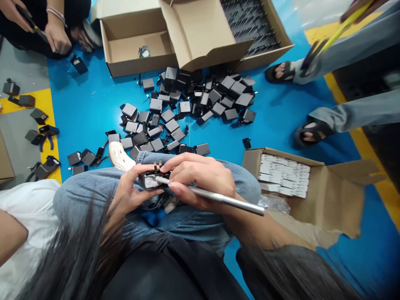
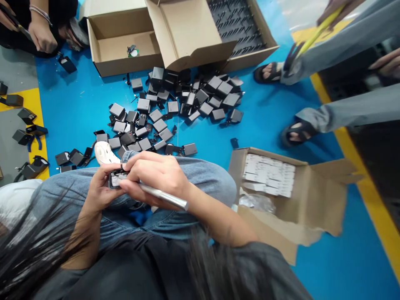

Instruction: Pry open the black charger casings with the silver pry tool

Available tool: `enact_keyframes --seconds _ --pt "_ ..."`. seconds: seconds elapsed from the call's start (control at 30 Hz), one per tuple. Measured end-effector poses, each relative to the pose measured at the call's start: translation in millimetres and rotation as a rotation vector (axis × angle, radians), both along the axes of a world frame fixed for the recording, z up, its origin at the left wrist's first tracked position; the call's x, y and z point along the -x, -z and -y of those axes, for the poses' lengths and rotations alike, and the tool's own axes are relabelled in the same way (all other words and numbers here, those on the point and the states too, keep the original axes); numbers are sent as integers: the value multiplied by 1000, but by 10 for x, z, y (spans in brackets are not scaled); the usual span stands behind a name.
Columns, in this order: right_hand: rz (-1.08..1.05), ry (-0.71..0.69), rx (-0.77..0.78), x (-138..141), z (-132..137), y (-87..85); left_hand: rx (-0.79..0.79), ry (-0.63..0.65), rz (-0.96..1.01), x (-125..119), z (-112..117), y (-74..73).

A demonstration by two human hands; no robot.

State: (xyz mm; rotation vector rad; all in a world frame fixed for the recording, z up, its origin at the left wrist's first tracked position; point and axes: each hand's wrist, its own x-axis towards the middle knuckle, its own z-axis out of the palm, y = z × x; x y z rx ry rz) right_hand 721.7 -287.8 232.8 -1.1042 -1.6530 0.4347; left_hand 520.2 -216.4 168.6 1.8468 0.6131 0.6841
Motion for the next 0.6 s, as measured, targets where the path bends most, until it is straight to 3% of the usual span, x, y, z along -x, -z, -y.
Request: enact_keyframes --seconds 0.33,0.6 --pt "64 28 23 12 -14 -21 -132 18 14 -22 -42 4" --pt "-6 18 80 1 -1 -21 -74 22 26 -7 -18 25"
